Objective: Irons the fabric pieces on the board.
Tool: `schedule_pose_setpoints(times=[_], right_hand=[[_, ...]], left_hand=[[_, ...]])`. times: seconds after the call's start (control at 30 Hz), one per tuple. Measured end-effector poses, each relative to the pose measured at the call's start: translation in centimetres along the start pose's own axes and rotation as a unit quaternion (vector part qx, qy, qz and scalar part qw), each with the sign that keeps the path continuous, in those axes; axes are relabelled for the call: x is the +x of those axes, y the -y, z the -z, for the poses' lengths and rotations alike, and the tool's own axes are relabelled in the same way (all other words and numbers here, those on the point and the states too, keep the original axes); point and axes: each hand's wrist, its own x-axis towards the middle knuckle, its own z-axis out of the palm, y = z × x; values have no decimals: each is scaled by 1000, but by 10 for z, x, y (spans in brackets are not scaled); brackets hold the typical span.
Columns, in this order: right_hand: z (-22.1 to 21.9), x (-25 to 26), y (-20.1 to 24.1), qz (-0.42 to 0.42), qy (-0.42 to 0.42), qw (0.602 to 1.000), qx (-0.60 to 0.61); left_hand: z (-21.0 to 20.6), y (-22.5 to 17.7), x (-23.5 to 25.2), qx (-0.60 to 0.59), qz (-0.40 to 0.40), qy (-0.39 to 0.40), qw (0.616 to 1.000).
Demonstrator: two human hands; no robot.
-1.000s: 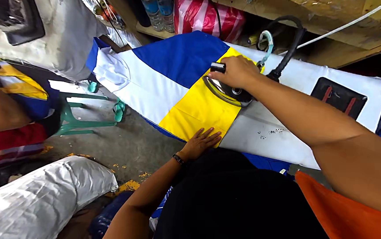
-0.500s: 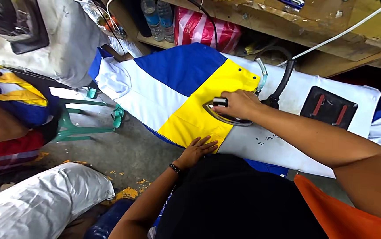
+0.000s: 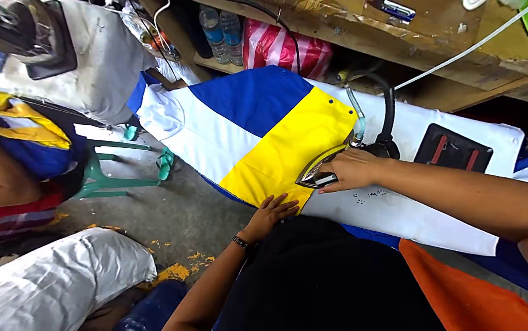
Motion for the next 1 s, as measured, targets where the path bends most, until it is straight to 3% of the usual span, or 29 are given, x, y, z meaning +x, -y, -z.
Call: schedule_pose_setpoints(times=[0.27,0.47,0.7,1.0], right_hand=[[40,64,36,-166,-74,977,116],[72,90,-1,-258,-159,937,172],[72,55,-73,-377,-214,876,213],[24,-26,-112,-418,-209,840,276]], left_hand=[[2,-6,-1,-9,17,1,1000],[4,-10,-1,-13,33,9,999],[8,-7,1,-54,36,26,998],[35,-6,10,-96,36,119,988]])
